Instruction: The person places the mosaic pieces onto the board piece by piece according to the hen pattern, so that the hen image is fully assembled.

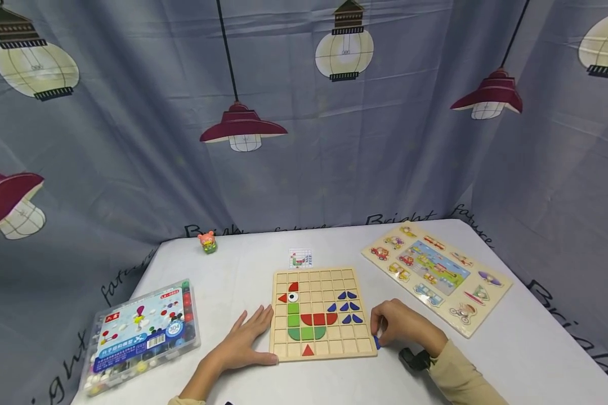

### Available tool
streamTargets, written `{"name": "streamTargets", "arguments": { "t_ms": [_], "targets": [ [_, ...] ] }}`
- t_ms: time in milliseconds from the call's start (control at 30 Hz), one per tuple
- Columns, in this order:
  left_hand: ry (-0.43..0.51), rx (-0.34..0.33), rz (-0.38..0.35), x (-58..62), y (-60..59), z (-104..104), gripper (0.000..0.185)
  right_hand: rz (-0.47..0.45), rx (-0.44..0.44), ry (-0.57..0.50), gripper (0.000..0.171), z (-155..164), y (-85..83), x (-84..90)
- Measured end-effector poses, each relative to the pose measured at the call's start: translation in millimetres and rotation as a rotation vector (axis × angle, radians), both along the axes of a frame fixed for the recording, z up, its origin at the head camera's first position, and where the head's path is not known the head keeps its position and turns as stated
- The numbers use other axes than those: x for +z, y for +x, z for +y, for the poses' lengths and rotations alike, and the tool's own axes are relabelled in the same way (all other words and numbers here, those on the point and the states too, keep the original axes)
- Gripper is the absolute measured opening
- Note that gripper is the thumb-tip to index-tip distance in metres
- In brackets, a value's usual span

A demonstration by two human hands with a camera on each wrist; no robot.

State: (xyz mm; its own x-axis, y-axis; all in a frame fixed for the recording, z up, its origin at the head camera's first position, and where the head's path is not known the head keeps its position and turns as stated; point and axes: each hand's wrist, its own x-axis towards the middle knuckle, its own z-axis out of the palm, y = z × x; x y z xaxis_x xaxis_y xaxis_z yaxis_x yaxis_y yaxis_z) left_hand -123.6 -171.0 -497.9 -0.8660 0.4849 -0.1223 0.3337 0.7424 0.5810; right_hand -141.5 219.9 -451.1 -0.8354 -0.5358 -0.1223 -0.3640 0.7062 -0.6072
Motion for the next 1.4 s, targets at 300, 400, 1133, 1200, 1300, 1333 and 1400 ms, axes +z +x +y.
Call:
{"name": "streamTargets", "arguments": {
  "t_ms": [300, 400, 1133, 1200, 1300, 1333, 1400],
  "targets": [
    [-0.001, -0.001, 0.003, -2.2, 1.3, -0.3, 0.11, -0.006, 0.046, -0.009, 0.029, -0.7, 6.7, -4.0],
    [0.001, 0.001, 0.008, -0.5, 1.1, -0.1, 0.109, 0.025, 0.017, 0.013, 0.027, 0.8, 5.6, -4.5],
    [-0.006, -0.001, 0.004, 2.1, 0.6, 1.3, 0.109, 0.002, -0.059, 0.063, 0.019, 21.8, -4.1, -7.7],
    [-0.007, -0.003, 0.007, 1.6, 0.4, 1.0, 0.109, 0.0, -0.052, 0.06, 0.02, 21.3, -4.5, -8.0],
    [-0.006, -0.006, 0.016, 1.7, 0.2, 0.7, 0.109, -0.002, -0.04, 0.058, 0.02, 20.6, -4.5, -8.3],
    [-0.007, -0.005, 0.015, 1.4, 0.3, 0.6, 0.109, 0.001, -0.038, 0.06, 0.019, 20.4, -4.6, -8.4],
    [-0.007, -0.006, 0.021, 1.2, 0.2, 0.5, 0.109, 0.008, -0.038, 0.067, 0.018, 20.0, -4.8, -8.5]
  ]
}}
